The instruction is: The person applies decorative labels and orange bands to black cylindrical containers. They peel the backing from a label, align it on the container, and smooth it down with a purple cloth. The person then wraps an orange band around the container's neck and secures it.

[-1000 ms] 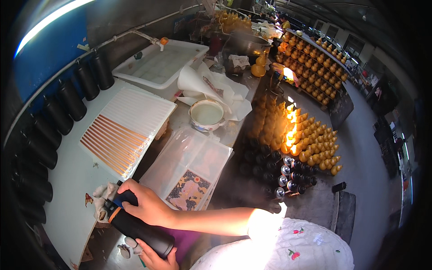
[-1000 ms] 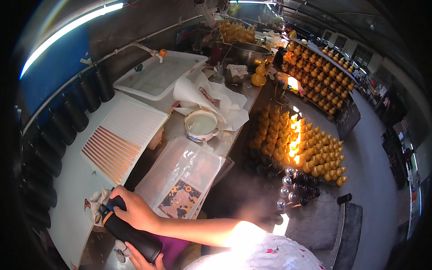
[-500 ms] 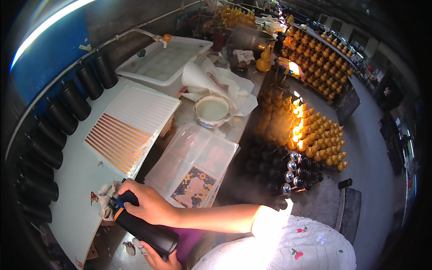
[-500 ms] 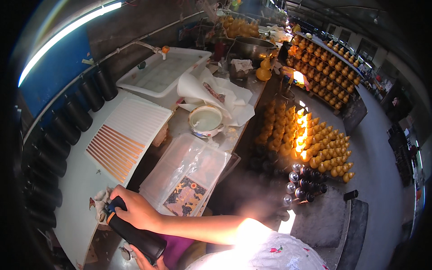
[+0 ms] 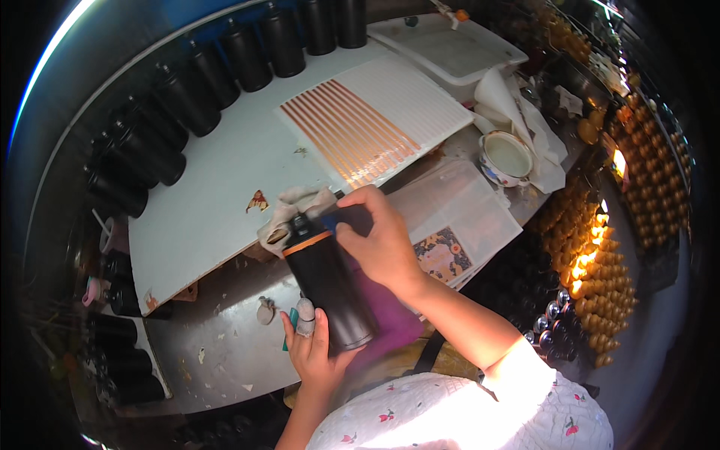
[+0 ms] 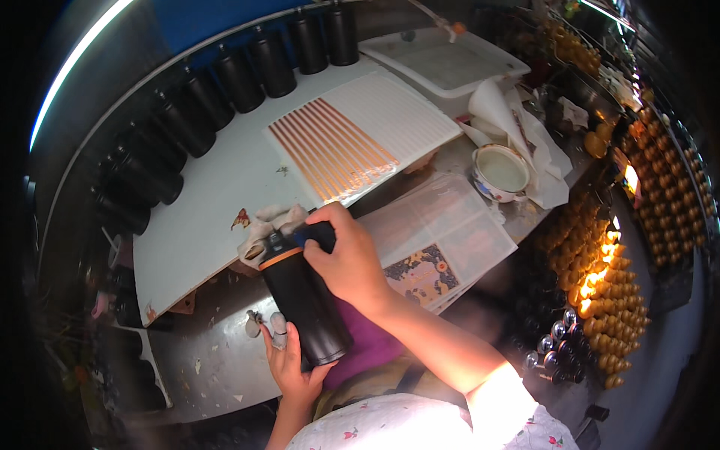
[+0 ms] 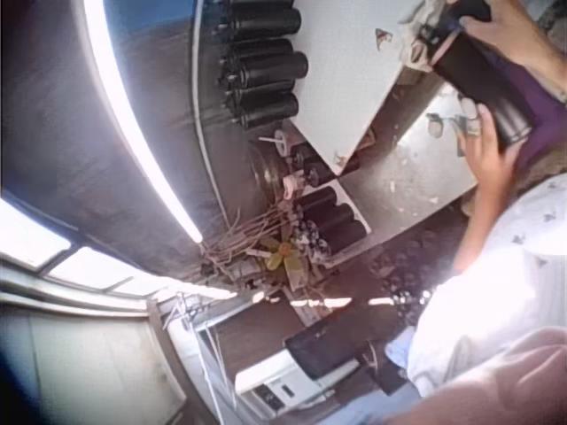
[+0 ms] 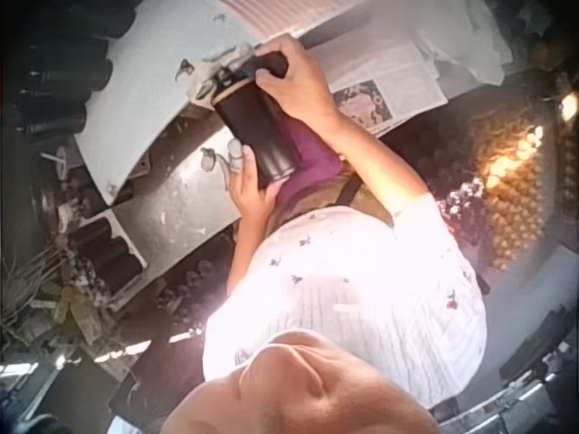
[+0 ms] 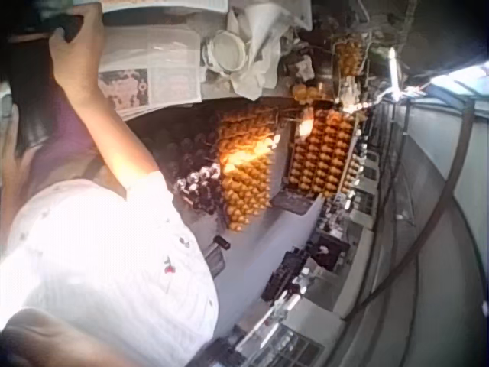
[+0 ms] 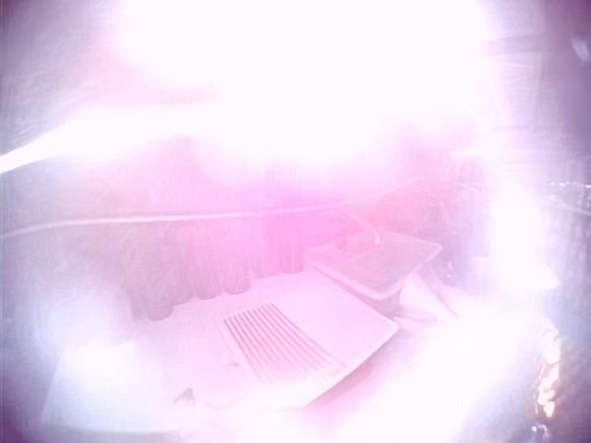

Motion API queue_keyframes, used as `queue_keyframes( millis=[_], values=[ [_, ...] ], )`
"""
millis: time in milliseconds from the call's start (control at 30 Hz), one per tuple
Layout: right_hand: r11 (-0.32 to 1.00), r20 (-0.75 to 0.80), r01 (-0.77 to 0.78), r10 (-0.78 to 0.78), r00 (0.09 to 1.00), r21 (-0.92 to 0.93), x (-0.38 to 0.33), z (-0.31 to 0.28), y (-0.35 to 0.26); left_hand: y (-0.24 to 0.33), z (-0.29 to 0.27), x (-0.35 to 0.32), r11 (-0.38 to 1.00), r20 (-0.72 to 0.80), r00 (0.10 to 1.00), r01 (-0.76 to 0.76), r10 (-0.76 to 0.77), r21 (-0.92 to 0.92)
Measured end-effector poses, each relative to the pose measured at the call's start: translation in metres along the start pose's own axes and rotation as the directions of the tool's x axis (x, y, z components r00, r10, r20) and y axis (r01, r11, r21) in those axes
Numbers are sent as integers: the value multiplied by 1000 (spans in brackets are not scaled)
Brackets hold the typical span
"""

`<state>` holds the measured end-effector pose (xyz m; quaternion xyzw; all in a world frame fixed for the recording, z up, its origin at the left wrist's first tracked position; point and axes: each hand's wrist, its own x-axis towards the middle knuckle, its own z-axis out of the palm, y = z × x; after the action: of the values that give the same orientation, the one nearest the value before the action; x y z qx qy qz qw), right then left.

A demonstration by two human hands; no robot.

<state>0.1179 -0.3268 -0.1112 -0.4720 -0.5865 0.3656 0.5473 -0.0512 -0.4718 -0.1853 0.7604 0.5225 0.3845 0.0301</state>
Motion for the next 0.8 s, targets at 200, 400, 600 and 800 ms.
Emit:
queue_keyframes(
  millis=[200,400,600,800],
  values=[
    [999,-32,46,-46,998,2,-1,6,7,14,2,8,1000,-37,999,4,-3,9],
    [995,39,97,-97,994,18,-14,14,-18,27,1,27,994,115,992,35,-47,103],
    [997,-41,60,-62,997,-37,-11,4,4,20,-1,22,996,70,997,10,-15,84],
    [992,-124,-9,24,992,126,-21,7,30,-4,7,2,982,66,992,113,-104,-151]
  ],
)
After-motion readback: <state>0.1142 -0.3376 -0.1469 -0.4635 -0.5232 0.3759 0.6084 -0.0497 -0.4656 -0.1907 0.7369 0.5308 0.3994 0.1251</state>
